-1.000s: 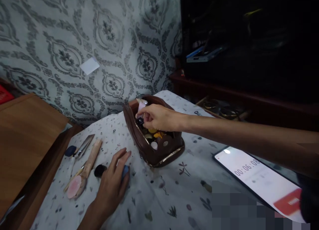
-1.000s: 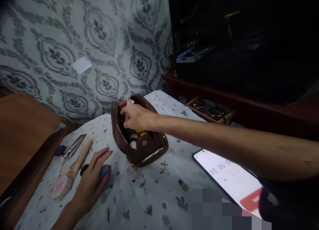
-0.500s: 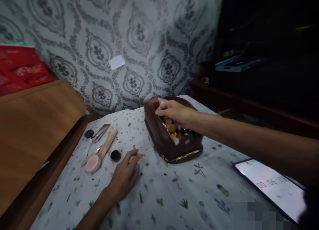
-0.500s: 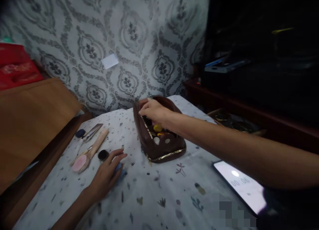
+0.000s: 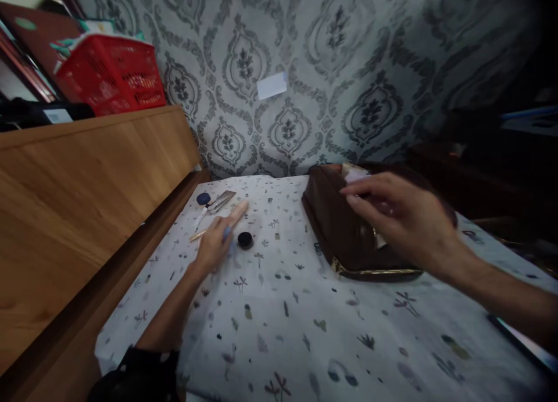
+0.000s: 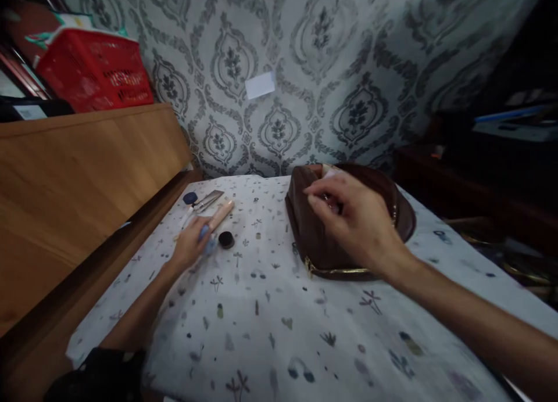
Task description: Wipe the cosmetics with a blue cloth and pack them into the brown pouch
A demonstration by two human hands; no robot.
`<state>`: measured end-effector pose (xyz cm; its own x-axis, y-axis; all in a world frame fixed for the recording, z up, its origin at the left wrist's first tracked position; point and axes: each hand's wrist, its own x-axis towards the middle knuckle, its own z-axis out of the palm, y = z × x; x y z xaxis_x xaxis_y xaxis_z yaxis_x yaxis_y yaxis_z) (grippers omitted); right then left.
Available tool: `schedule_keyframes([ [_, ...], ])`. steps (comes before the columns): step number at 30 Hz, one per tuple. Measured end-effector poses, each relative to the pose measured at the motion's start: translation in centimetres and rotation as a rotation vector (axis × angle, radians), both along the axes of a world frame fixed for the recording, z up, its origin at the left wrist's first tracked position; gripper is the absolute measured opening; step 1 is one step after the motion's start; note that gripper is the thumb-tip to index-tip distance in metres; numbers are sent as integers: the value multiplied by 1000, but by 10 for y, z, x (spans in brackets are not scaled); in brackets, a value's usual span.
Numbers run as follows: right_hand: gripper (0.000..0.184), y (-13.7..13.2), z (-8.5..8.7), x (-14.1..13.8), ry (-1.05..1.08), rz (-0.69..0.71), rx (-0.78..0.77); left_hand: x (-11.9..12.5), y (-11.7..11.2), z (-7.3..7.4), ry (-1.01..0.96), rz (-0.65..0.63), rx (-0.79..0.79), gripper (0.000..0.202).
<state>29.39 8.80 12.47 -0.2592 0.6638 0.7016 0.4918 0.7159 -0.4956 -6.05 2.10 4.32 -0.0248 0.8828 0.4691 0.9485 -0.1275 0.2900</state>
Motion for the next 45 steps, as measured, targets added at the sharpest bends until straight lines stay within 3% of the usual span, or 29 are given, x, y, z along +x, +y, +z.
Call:
schedule_keyframes([
  [3,13,-31,-25,-25,24,259,-21,-50,10,8,-8,330,-39,37],
  [6,15,-53,-56,-54,30,403,-174,-90,11,1,-37,444,-138,34],
  [9,19,-62,-85,-83,35,446,-404,-110,5,-18,-54,443,-254,26],
  [12,19,-62,-106,-111,116,470,-589,-118,1,-32,-62,382,-296,25],
  [16,20,-62,-123,-138,271,489,-816,-119,1,-37,-93,342,-291,27],
  [21,25,-72,-135,-143,282,463,-852,-116,0,-36,-186,379,-265,19],
  [24,30,-77,-136,-139,312,479,-882,-112,-6,-28,-264,415,-215,17],
  [28,38,-77,-133,-135,449,509,-934,-97,-12,-4,-391,381,-110,24],
  [31,44,-75,-134,-135,565,513,-980,-61,-12,7,-534,234,-107,27],
  [35,51,-71,-134,-132,710,503,-1049,11,-21,-4,-791,-6,-219,40],
  [38,51,-69,-132,-127,766,491,-1062,54,-35,-18,-1239,-218,-435,47],
  [41,54,-64,-129,-121,840,441,-1052,72,-44,-26,-1373,-282,-566,47],
  [45,58,-57,-124,-114,907,394,-1042,71,-44,-31,-1379,-275,-624,42],
])
